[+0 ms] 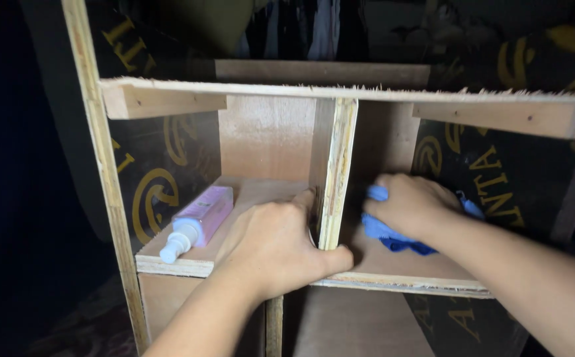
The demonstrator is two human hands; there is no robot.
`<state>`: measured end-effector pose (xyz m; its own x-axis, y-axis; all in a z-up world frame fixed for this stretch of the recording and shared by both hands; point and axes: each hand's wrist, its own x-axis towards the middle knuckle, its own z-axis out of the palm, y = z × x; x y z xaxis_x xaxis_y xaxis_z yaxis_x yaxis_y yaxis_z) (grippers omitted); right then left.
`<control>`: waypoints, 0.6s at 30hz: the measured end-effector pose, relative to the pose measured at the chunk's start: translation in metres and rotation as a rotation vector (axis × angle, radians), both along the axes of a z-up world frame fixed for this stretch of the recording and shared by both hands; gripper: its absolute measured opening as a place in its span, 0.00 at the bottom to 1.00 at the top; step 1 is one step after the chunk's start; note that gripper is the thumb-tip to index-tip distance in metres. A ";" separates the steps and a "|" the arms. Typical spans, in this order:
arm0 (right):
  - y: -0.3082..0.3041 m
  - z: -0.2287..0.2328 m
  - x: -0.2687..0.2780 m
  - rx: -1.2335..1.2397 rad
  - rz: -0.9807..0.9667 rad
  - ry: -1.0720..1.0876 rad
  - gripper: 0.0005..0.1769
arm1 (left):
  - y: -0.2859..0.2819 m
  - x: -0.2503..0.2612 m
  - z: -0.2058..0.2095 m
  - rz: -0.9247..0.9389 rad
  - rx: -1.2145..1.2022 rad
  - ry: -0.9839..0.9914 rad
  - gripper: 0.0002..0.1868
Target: Clean the interior of a wooden shelf using a cloth and spray solution.
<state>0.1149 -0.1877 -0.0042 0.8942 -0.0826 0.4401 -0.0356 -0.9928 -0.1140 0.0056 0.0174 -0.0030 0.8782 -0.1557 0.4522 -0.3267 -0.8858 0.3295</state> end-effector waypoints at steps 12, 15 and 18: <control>0.009 0.008 -0.063 0.049 0.000 0.023 0.28 | 0.000 -0.004 0.003 -0.057 -0.078 0.058 0.37; 0.011 0.009 -0.073 0.043 -0.009 0.036 0.29 | 0.000 -0.005 0.005 -0.065 -0.085 0.067 0.38; 0.015 0.009 -0.081 0.040 -0.022 0.050 0.29 | 0.001 -0.005 0.004 -0.067 -0.084 0.071 0.38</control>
<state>0.0343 -0.1729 0.0044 0.9127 -0.1189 0.3909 -0.0638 -0.9865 -0.1511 0.0004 0.0182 0.0010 0.8971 -0.1798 0.4036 -0.3580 -0.8311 0.4255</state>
